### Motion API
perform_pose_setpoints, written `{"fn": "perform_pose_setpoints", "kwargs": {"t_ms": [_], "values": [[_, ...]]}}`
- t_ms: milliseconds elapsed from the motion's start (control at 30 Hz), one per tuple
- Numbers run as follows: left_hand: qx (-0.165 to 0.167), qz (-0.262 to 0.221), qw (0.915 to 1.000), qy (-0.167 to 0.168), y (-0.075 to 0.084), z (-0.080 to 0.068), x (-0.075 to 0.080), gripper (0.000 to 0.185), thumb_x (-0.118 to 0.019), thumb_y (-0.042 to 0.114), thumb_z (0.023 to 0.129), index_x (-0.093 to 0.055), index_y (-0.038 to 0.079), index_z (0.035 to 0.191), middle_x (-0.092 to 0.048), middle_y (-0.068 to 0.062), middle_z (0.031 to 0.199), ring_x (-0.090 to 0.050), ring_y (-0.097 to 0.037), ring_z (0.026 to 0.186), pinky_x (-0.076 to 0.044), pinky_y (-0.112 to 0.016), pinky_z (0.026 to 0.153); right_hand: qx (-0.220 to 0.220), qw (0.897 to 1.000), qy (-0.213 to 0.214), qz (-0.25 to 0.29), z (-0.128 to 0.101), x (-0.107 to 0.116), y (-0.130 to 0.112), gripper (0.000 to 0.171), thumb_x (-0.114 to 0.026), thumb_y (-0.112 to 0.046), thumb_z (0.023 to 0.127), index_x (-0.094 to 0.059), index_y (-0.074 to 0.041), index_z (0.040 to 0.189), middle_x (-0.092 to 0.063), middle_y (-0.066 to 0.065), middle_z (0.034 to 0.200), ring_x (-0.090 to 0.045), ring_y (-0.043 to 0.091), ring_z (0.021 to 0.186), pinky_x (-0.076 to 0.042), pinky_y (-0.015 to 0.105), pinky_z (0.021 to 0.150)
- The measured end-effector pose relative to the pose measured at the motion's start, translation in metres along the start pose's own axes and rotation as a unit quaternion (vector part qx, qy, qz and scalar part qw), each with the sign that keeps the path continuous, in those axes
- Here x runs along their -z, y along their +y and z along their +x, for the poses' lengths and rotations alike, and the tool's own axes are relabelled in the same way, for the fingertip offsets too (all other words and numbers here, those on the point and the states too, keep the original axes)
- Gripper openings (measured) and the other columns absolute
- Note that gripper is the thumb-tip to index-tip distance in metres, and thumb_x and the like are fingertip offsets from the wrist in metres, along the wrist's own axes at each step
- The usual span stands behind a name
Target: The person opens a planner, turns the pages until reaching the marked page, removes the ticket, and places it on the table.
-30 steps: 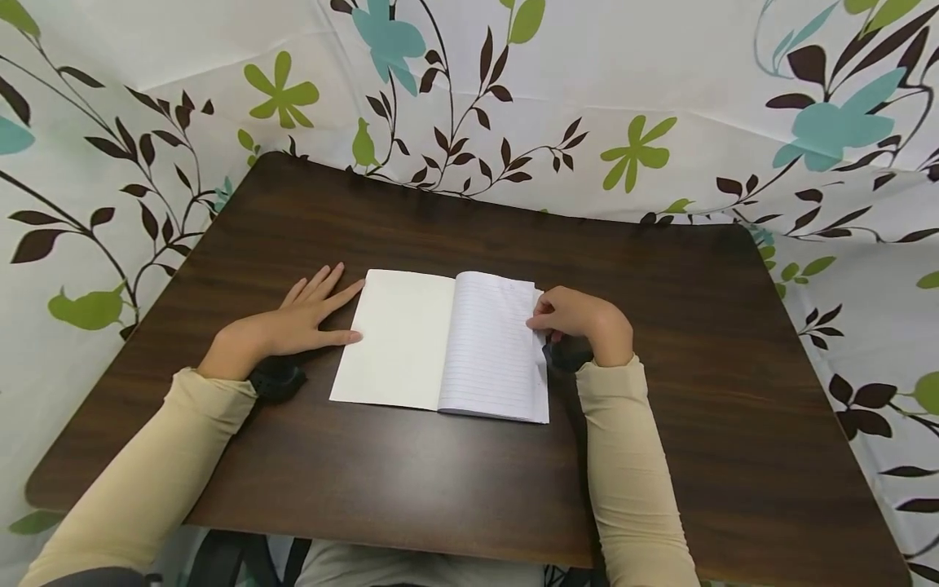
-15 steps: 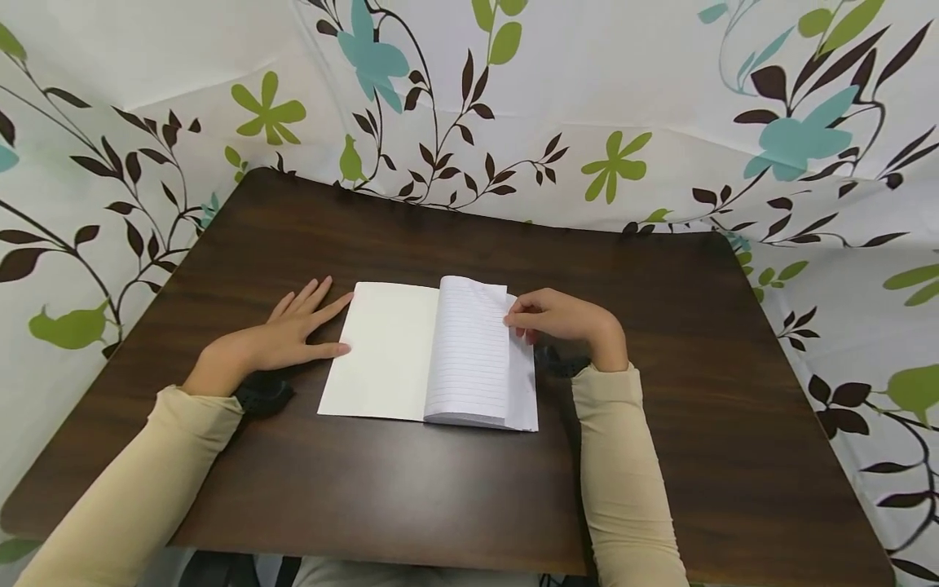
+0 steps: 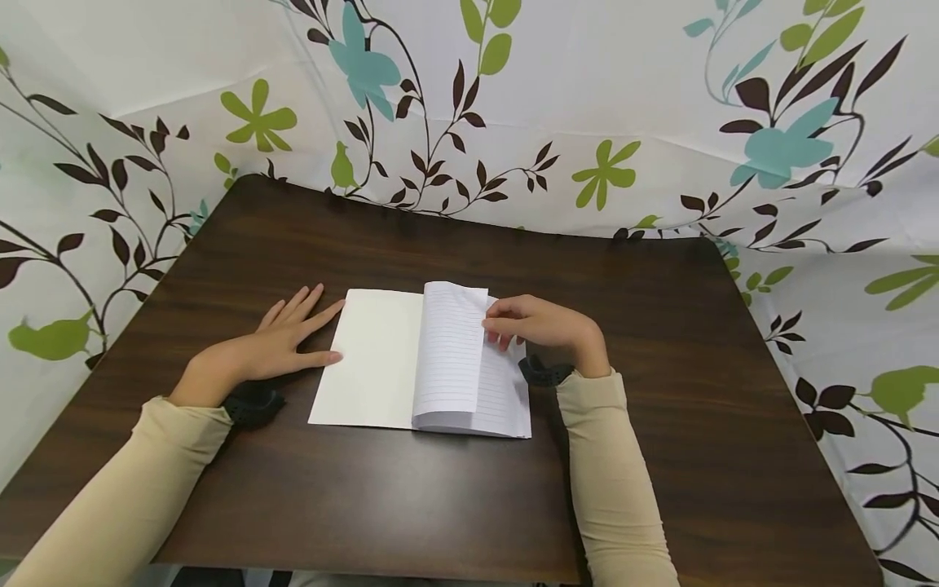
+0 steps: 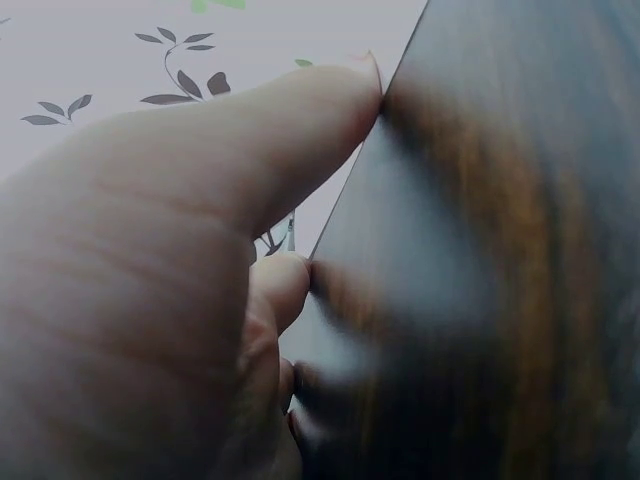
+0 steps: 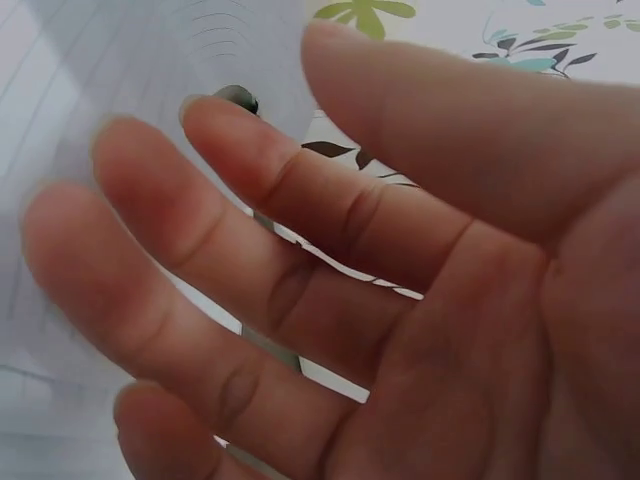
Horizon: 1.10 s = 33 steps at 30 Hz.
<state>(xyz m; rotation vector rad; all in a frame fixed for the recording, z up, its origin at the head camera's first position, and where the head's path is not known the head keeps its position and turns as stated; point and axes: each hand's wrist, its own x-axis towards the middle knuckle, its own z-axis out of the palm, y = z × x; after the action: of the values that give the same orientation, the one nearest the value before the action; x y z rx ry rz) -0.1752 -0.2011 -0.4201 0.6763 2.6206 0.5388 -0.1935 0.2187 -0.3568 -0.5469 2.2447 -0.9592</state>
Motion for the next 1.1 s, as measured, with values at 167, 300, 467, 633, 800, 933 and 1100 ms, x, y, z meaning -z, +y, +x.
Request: {"fn": "perform_pose_setpoints", "kwargs": {"t_ms": [167, 300, 467, 633, 800, 933, 1100], "values": [[-0.002, -0.002, 1.0, 0.0, 0.0, 0.0, 0.0, 0.087, -0.047, 0.065, 0.09, -0.001, 0.03, 0.155, 0.016, -0.011, 0.161, 0.017, -0.034, 0.147, 0.006, -0.062, 0.115, -0.005, 1.0, -0.002, -0.002, 0.004, -0.005, -0.001, 0.027, -0.053, -0.038, 0.097, -0.063, -0.015, 0.107, -0.065, 0.008, 0.094, -0.063, 0.023, 0.087, -0.051, 0.041, 0.081], [-0.002, 0.001, 1.0, 0.0, -0.001, 0.0, -0.001, 0.087, -0.046, 0.065, 0.09, -0.001, 0.03, 0.155, 0.015, -0.011, 0.161, 0.017, -0.034, 0.147, 0.006, -0.062, 0.115, -0.004, 1.0, -0.005, 0.006, 0.006, -0.007, -0.003, 0.026, -0.053, -0.037, 0.097, -0.062, -0.015, 0.107, -0.064, 0.008, 0.094, -0.063, 0.024, 0.087, -0.051, 0.041, 0.081], [0.0, 0.005, 1.0, -0.002, 0.0, 0.001, -0.001, 0.087, -0.046, 0.065, 0.09, -0.001, 0.03, 0.155, 0.015, -0.011, 0.161, 0.016, -0.035, 0.147, 0.006, -0.061, 0.115, 0.017, 1.0, -0.011, 0.022, 0.007, -0.008, -0.007, 0.024, -0.052, -0.031, 0.099, -0.059, -0.01, 0.108, -0.063, 0.011, 0.097, -0.063, 0.026, 0.087, -0.052, 0.042, 0.082], [0.001, 0.007, 1.0, -0.003, 0.001, 0.002, 0.001, 0.087, -0.046, 0.066, 0.089, -0.001, 0.029, 0.155, 0.015, -0.011, 0.161, 0.017, -0.035, 0.147, 0.006, -0.062, 0.115, 0.024, 0.999, -0.013, 0.037, 0.01, -0.009, -0.011, 0.023, -0.051, -0.027, 0.099, -0.058, -0.007, 0.108, -0.062, 0.013, 0.098, -0.063, 0.028, 0.088, -0.052, 0.043, 0.081], [0.0, 0.003, 1.0, 0.005, 0.002, 0.004, 0.002, 0.086, -0.047, 0.066, 0.089, -0.002, 0.031, 0.155, 0.014, -0.011, 0.161, 0.016, -0.034, 0.148, 0.005, -0.061, 0.115, 0.032, 0.999, -0.015, 0.032, 0.014, -0.009, -0.013, 0.021, -0.052, -0.026, 0.099, -0.059, -0.009, 0.109, -0.062, 0.011, 0.098, -0.063, 0.026, 0.088, -0.052, 0.043, 0.081], [-0.001, 0.001, 1.0, 0.004, 0.003, 0.003, 0.004, 0.086, -0.047, 0.064, 0.09, -0.003, 0.03, 0.155, 0.014, -0.011, 0.161, 0.016, -0.034, 0.148, 0.006, -0.061, 0.115, 0.04, 0.998, -0.016, 0.036, 0.017, -0.009, -0.014, 0.024, -0.053, -0.03, 0.098, -0.059, -0.012, 0.113, -0.062, 0.01, 0.099, -0.063, 0.026, 0.089, -0.051, 0.042, 0.08], [-0.006, -0.004, 1.0, -0.002, 0.002, 0.001, 0.004, 0.085, -0.048, 0.061, 0.091, -0.003, 0.028, 0.155, 0.015, -0.012, 0.161, 0.016, -0.035, 0.147, 0.007, -0.061, 0.115, 0.037, 0.998, -0.031, 0.036, 0.02, -0.012, -0.013, 0.027, -0.053, -0.032, 0.098, -0.059, -0.013, 0.117, -0.062, 0.01, 0.101, -0.063, 0.025, 0.09, -0.051, 0.04, 0.08]]}}
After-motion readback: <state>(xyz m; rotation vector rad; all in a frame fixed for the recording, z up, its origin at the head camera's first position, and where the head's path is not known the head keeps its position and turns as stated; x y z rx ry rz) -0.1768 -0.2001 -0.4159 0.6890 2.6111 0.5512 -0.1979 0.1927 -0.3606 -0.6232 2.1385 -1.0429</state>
